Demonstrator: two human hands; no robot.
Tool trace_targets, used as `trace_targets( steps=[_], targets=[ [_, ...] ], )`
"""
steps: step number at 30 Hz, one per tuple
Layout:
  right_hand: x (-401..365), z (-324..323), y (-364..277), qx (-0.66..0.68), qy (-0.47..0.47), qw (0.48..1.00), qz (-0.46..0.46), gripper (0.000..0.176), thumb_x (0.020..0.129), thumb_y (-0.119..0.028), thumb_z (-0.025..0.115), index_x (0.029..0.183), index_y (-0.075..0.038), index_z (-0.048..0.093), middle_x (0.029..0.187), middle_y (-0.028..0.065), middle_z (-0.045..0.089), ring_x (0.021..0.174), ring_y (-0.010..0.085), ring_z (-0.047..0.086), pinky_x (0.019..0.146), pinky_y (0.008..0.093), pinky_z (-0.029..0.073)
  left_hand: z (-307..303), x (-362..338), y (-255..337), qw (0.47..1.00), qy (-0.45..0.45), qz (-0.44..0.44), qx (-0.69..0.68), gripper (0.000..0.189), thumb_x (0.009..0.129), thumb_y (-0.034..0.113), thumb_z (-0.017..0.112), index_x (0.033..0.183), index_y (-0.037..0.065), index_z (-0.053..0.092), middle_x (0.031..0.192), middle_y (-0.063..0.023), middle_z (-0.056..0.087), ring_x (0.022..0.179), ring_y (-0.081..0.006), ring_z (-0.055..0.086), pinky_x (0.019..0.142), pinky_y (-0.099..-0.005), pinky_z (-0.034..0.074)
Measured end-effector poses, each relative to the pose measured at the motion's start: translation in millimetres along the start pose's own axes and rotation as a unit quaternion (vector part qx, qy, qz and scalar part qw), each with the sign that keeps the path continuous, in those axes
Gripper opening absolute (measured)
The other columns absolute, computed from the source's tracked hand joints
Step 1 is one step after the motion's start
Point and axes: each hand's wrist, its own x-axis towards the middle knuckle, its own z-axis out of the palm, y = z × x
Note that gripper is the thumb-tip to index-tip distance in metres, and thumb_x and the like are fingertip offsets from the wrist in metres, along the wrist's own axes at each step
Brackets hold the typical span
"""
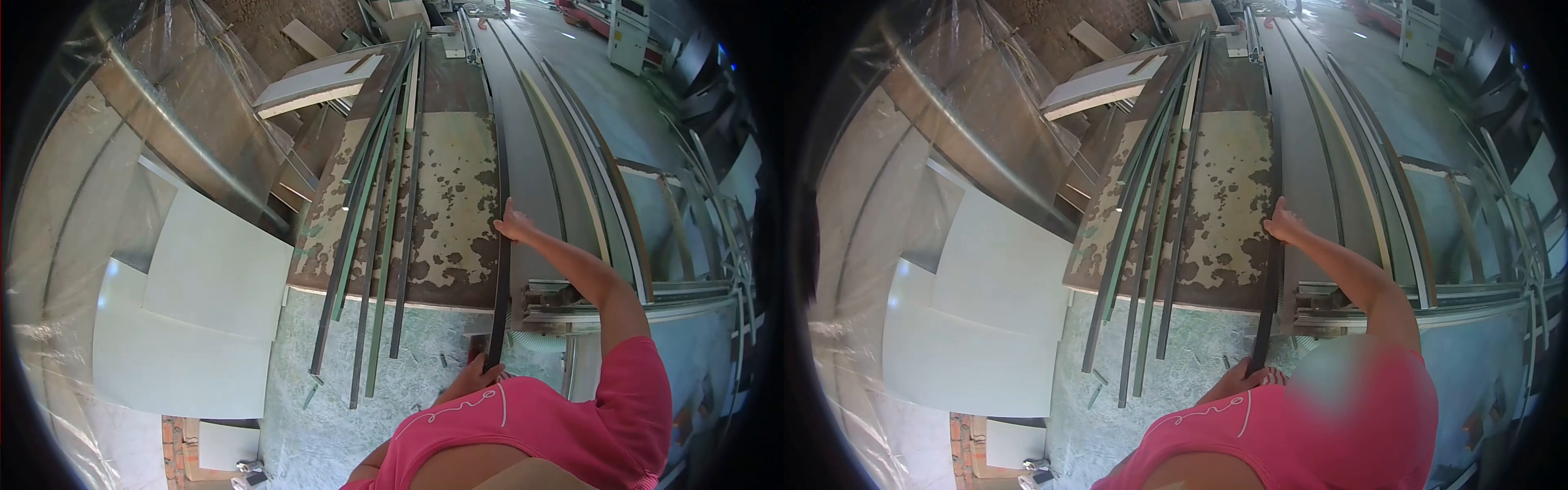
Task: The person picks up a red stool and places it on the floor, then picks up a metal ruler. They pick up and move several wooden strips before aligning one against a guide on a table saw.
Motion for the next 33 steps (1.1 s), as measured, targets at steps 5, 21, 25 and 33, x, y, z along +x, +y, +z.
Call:
trace_targets(
  steps=[5, 21, 25, 33],
  targets=[
    [49, 2, 22, -0.181, 0.075, 0.98, -0.043, 0.075, 0.086, -0.039, 0.042, 0.137, -0.003, 0.001, 0.126, 0.0218, 0.038, 0.113, 0.0365, 0.041, 0.094, 0.044, 0.032, 3, 25, 1, 0.998, -0.047, -0.044, 0.002, 0.04, 0.088, 0.037, 0.045, 0.093, -0.002, 0.047, 0.073, -0.0189, 0.06, 0.071, -0.0319, 0.06, 0.061, -0.0375, 0.044],
    [73, -13, 21, -0.142, 0.086, 0.986, 0.013, 0.07, 0.087, -0.038, 0.04, 0.139, -0.011, 0.001, 0.123, 0.0217, 0.042, 0.114, 0.0385, 0.039, 0.095, 0.0474, 0.03, 4, 75, 4, 0.99, -0.126, -0.005, 0.061, 0.04, 0.091, 0.037, 0.037, 0.096, -0.002, 0.045, 0.082, -0.0244, 0.056, 0.08, -0.0382, 0.055, 0.067, -0.0414, 0.042],
    [88, -9, 20, -0.156, 0.093, 0.983, 0.016, 0.071, 0.086, -0.039, 0.04, 0.139, -0.011, 0.002, 0.122, 0.0213, 0.044, 0.113, 0.0389, 0.041, 0.093, 0.0483, 0.031, -7, 80, -2, 0.98, -0.106, 0.12, 0.116, 0.038, 0.091, 0.035, 0.039, 0.094, -0.002, 0.045, 0.083, -0.0252, 0.055, 0.081, -0.0395, 0.054, 0.068, -0.0405, 0.041],
    [114, -20, 17, -0.158, 0.124, 0.98, 0.008, 0.072, 0.085, -0.04, 0.041, 0.139, -0.01, 0.005, 0.113, 0.021, 0.051, 0.106, 0.0354, 0.048, 0.087, 0.0455, 0.038, -32, 97, 48, 0.982, -0.168, -0.082, 0.002, 0.037, 0.091, 0.036, 0.038, 0.095, 0.001, 0.047, 0.071, -0.0121, 0.054, 0.065, -0.0207, 0.054, 0.06, -0.0313, 0.041]
  ],
)
